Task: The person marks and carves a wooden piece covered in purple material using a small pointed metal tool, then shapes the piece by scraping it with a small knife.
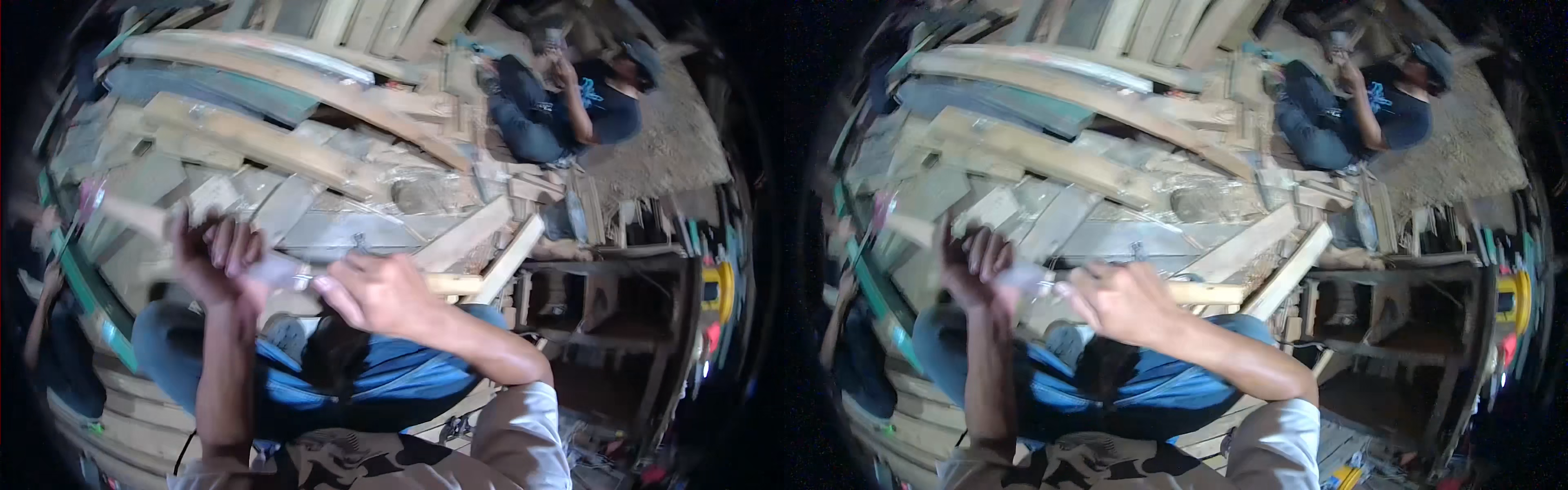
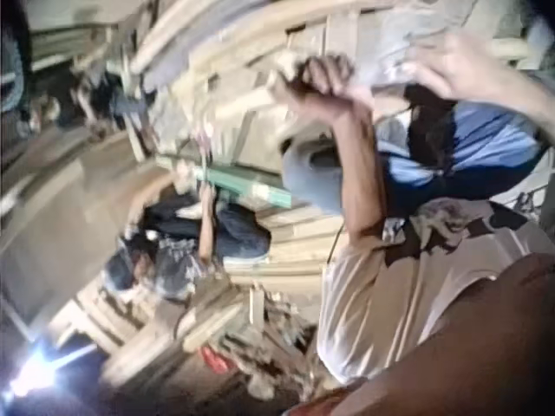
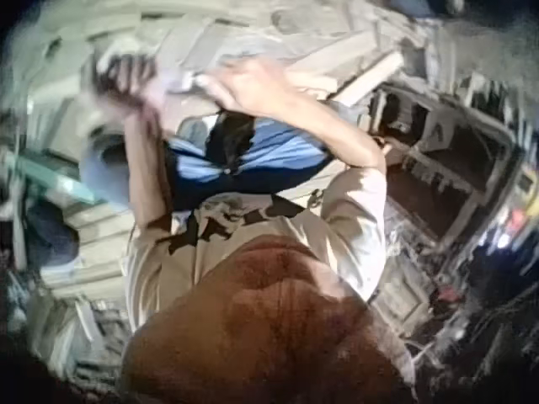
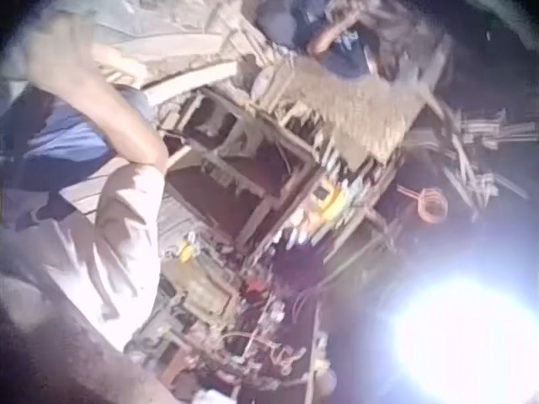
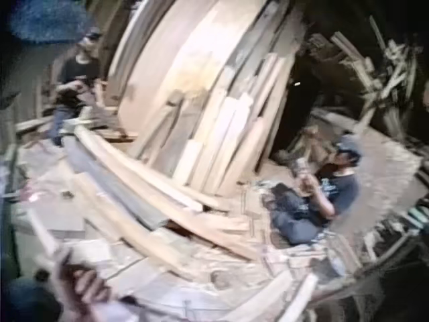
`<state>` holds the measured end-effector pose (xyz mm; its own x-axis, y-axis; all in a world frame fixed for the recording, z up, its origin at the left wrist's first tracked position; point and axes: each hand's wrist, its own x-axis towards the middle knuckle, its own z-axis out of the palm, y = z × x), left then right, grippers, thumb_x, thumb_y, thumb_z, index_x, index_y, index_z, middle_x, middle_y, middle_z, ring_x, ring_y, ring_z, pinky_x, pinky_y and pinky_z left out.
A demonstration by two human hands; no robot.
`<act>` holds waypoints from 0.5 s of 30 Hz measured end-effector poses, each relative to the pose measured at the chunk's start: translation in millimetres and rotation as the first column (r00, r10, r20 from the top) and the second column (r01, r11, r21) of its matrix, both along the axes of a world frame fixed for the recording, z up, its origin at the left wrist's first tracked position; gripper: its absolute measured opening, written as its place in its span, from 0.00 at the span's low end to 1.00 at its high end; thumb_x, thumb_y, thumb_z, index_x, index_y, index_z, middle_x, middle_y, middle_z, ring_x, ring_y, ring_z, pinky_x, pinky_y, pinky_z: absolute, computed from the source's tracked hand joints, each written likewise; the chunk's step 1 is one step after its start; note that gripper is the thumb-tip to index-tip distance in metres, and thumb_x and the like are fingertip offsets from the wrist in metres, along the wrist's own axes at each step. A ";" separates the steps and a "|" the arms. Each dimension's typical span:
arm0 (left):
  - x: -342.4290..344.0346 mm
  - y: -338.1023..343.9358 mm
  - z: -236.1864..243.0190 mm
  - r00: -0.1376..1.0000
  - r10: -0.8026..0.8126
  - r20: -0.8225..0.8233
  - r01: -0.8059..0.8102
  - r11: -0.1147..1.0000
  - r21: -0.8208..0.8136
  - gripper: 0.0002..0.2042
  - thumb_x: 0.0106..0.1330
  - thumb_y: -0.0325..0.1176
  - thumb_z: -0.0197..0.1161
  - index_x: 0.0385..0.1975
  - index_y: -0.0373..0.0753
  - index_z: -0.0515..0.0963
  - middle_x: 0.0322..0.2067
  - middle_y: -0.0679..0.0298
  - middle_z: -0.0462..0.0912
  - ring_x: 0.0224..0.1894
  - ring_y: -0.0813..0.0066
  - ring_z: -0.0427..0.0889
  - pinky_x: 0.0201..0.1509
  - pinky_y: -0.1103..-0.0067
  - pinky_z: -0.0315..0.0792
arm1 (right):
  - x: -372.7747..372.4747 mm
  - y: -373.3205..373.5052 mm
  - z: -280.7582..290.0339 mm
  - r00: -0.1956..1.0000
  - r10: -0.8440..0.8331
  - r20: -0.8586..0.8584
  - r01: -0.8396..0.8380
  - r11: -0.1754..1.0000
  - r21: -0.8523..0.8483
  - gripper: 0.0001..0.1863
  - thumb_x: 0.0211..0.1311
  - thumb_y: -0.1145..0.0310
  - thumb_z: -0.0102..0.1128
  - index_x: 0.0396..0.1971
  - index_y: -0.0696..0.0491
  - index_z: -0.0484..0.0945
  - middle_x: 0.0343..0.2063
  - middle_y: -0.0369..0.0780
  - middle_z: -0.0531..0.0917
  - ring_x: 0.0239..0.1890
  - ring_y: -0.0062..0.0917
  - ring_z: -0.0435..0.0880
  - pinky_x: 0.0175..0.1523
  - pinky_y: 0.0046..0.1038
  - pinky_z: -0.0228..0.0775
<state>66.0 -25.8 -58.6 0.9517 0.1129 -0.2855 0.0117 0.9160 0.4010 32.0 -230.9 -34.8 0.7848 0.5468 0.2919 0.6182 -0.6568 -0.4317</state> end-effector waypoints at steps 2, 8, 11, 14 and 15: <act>2.9 1.8 -9.5 0.987 -0.061 0.149 0.081 0.988 -0.130 0.21 0.71 0.51 0.54 0.17 0.46 0.70 0.07 0.76 0.56 0.08 0.84 0.54 0.17 0.83 0.54 | -1.9 -3.9 1.4 1.000 0.015 0.012 -0.015 0.998 -0.056 0.13 0.66 0.61 0.59 0.24 0.52 0.78 0.16 0.39 0.75 0.15 0.36 0.77 0.18 0.36 0.69; 5.1 -4.0 -4.3 0.991 -0.058 0.123 0.081 0.977 -0.199 0.23 0.71 0.51 0.54 0.14 0.48 0.64 0.07 0.76 0.55 0.07 0.84 0.54 0.16 0.85 0.55 | 1.5 -10.6 7.1 0.997 -0.011 0.073 0.017 0.996 -0.082 0.14 0.66 0.58 0.60 0.25 0.51 0.79 0.17 0.39 0.75 0.14 0.35 0.76 0.17 0.36 0.68; 3.4 -2.3 2.0 0.992 -0.042 0.121 0.065 0.978 -0.196 0.23 0.71 0.49 0.55 0.13 0.48 0.62 0.06 0.76 0.55 0.07 0.84 0.53 0.15 0.85 0.54 | -3.8 -5.2 12.4 0.998 0.000 0.070 0.007 0.996 -0.092 0.15 0.66 0.58 0.60 0.23 0.51 0.78 0.17 0.38 0.74 0.13 0.35 0.76 0.17 0.36 0.68; 3.0 -8.4 10.2 0.998 -0.018 0.068 0.032 0.978 -0.207 0.23 0.71 0.49 0.55 0.13 0.48 0.62 0.06 0.76 0.54 0.07 0.84 0.53 0.15 0.85 0.54 | -1.2 -9.7 10.0 0.998 0.024 0.050 -0.019 0.996 -0.088 0.15 0.65 0.58 0.60 0.23 0.51 0.78 0.16 0.38 0.73 0.13 0.35 0.75 0.17 0.37 0.67; 3.2 -7.6 11.8 0.998 -0.012 0.055 0.023 0.981 -0.191 0.23 0.71 0.49 0.55 0.13 0.48 0.63 0.06 0.76 0.55 0.06 0.84 0.53 0.15 0.85 0.54 | 0.9 -8.9 8.0 0.998 0.020 0.067 -0.014 0.996 -0.090 0.15 0.65 0.57 0.60 0.23 0.51 0.78 0.16 0.38 0.73 0.13 0.35 0.75 0.17 0.37 0.68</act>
<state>69.2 -33.4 -46.8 0.9675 0.0444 -0.2491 0.0117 0.9757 0.2190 32.9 -239.9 -26.8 0.7551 0.5864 0.2932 0.6555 -0.6799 -0.3287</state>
